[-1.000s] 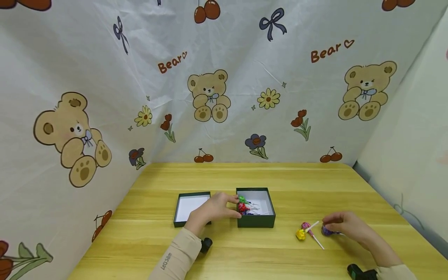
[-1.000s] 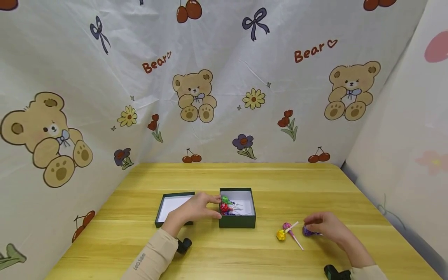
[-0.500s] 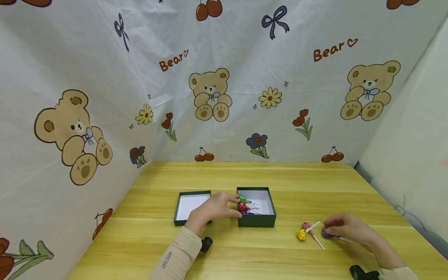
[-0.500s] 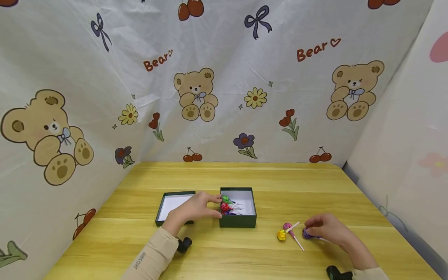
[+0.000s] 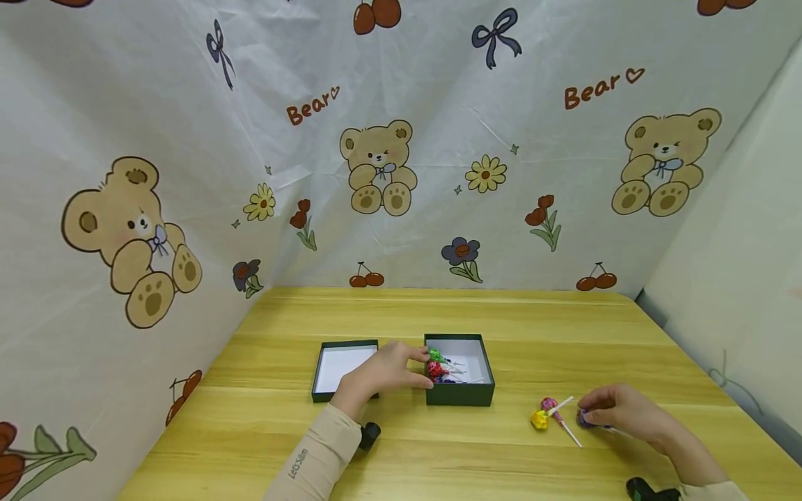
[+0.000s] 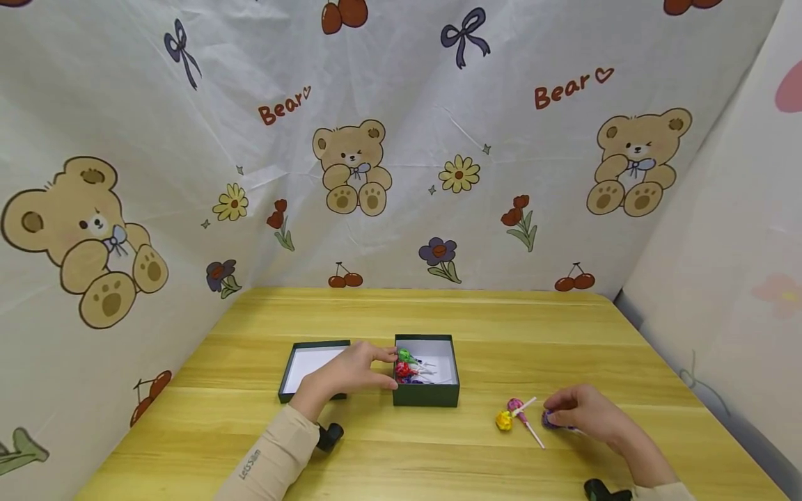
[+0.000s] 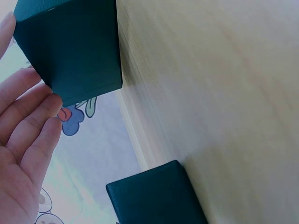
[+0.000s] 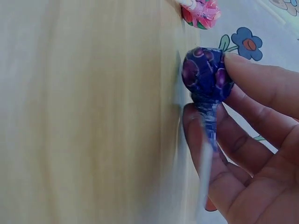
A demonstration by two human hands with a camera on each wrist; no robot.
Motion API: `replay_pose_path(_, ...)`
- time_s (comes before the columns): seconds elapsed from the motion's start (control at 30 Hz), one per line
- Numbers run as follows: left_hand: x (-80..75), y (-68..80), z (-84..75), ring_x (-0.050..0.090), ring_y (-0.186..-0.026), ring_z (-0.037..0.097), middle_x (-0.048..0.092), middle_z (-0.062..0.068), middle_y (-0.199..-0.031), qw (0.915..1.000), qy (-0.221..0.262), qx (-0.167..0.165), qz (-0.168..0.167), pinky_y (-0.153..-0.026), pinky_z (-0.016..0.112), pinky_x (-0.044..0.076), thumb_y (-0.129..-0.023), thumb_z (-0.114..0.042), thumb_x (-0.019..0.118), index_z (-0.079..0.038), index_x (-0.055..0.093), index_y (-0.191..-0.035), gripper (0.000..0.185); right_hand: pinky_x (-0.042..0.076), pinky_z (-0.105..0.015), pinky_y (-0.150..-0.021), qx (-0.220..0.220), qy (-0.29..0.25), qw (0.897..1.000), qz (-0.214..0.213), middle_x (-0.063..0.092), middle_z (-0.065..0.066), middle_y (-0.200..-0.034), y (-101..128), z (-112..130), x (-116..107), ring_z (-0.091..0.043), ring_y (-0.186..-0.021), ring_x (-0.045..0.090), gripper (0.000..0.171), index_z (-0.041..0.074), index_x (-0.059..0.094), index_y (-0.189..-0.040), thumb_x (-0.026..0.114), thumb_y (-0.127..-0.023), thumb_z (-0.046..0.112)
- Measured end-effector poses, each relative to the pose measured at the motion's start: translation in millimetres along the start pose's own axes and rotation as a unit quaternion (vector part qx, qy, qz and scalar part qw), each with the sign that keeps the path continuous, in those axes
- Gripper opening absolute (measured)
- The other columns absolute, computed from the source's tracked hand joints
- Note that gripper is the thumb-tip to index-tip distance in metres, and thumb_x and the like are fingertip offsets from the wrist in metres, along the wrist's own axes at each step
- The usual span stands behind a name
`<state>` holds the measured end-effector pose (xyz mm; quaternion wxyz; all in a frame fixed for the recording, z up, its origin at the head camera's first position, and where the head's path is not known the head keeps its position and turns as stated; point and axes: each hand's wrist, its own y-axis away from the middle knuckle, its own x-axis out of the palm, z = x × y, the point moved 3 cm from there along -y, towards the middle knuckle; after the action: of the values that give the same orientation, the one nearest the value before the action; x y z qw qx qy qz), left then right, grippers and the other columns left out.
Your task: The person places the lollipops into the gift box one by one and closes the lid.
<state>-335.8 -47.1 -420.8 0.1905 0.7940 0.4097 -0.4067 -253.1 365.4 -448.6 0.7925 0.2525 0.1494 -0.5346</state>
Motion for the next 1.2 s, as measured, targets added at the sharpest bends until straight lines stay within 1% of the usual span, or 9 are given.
replay_pose_path(0.13,-0.3,0.2,-0.8,0.048,-0.141,0.025,0.056,0.004,-0.147,1.0,0.004,-0.002,0.001,-0.111,0.04,0.046,-0.084,-0.035,0.081,-0.009,0.068,-0.13,0.054,0.055,-0.026,-0.075,0.0,0.004,1.0,-0.012,0.069,-0.011,-0.111,2.0,2.3,-0.4,-0.004,-0.089,0.063,0.036,-0.018,0.059,-0.122,0.06,-0.099,0.009)
replay_pose_path(0.33,0.4,0.8,-1.1,0.048,-0.141,0.025,0.056,0.004,-0.147,1.0,0.006,-0.004,0.003,-0.111,0.04,0.046,-0.085,-0.035,0.081,-0.009,0.068,-0.13,0.054,0.056,-0.027,-0.078,-0.008,0.004,0.999,-0.033,0.066,-0.022,-0.119,6.7,8.5,0.3,0.001,-0.092,0.063,0.038,-0.018,0.058,-0.124,0.06,-0.1,0.011)
replay_pose_path(0.43,0.0,1.0,-1.7,0.047,-0.142,0.025,0.056,0.004,-0.147,1.0,0.007,-0.005,0.004,-0.111,0.04,0.046,-0.085,-0.035,0.081,-0.009,0.068,-0.13,0.054,0.057,-0.027,-0.078,-0.017,-0.004,0.999,-0.04,0.067,-0.022,-0.119,7.5,11.8,0.0,0.002,-0.091,0.063,0.04,-0.019,0.057,-0.126,0.06,-0.1,0.012)
replay_pose_path(0.6,-0.6,0.4,-1.5,0.047,-0.142,0.025,0.056,0.004,-0.147,1.0,0.006,-0.004,0.003,-0.112,0.04,0.045,-0.085,-0.035,0.081,-0.009,0.068,-0.13,0.053,0.055,-0.023,-0.081,-0.033,-0.023,0.999,-0.036,0.071,-0.009,-0.114,8.0,16.1,-3.8,0.001,-0.094,0.066,0.043,-0.021,0.053,-0.127,0.058,-0.102,0.014)
replay_pose_path(0.73,-0.4,-0.1,-1.0,0.047,-0.142,0.025,0.055,0.003,-0.147,1.0,0.005,-0.003,0.004,-0.112,0.04,0.045,-0.085,-0.035,0.081,-0.009,0.068,-0.13,0.054,0.055,-0.02,-0.083,-0.058,-0.049,0.997,-0.032,0.073,0.007,-0.111,7.9,20.2,-5.2,0.002,-0.097,0.067,0.044,-0.023,0.05,-0.129,0.054,-0.103,0.012)
replay_pose_path(0.83,-0.6,-0.4,-0.8,0.047,-0.142,0.025,0.056,0.003,-0.147,1.0,0.006,-0.002,0.004,-0.112,0.04,0.045,-0.085,-0.035,0.081,-0.009,0.068,-0.13,0.054,0.057,-0.021,-0.085,-0.078,-0.066,0.994,-0.035,0.071,0.016,-0.108,7.2,24.0,-5.5,0.002,-0.098,0.067,0.039,-0.021,0.052,-0.127,0.051,-0.105,0.011)
replay_pose_path(0.93,-1.2,-0.3,-0.9,0.047,-0.141,0.025,0.056,0.004,-0.146,1.0,0.005,0.002,0.001,-0.112,0.04,0.045,-0.084,-0.035,0.081,-0.009,0.069,-0.13,0.054,0.057,-0.021,-0.085,-0.085,-0.067,0.993,-0.042,0.07,0.02,-0.106,6.3,27.9,-5.5,0.001,-0.098,0.067,0.037,-0.019,0.055,-0.127,0.05,-0.106,0.012)
replay_pose_path(1.07,-1.6,-0.3,-0.7,0.048,-0.141,0.025,0.057,0.004,-0.146,1.0,0.001,0.003,0.0,-0.112,0.04,0.045,-0.084,-0.035,0.081,-0.009,0.069,-0.129,0.053,0.056,-0.02,-0.086,-0.086,-0.057,0.994,-0.047,0.07,0.016,-0.108,5.4,34.4,-5.0,0.0,-0.099,0.067,0.039,-0.02,0.052,-0.128,0.049,-0.106,0.012)
replay_pose_path(1.2,-0.6,-0.7,-0.4,0.048,-0.141,0.025,0.056,0.004,-0.147,1.0,0.002,0.003,0.001,-0.111,0.04,0.046,-0.085,-0.035,0.081,-0.009,0.069,-0.129,0.052,0.057,-0.022,-0.086,-0.088,-0.043,0.994,-0.047,0.071,0.004,-0.113,5.3,41.4,-3.3,-0.001,-0.099,0.067,0.044,-0.022,0.047,-0.132,0.052,-0.104,0.011)
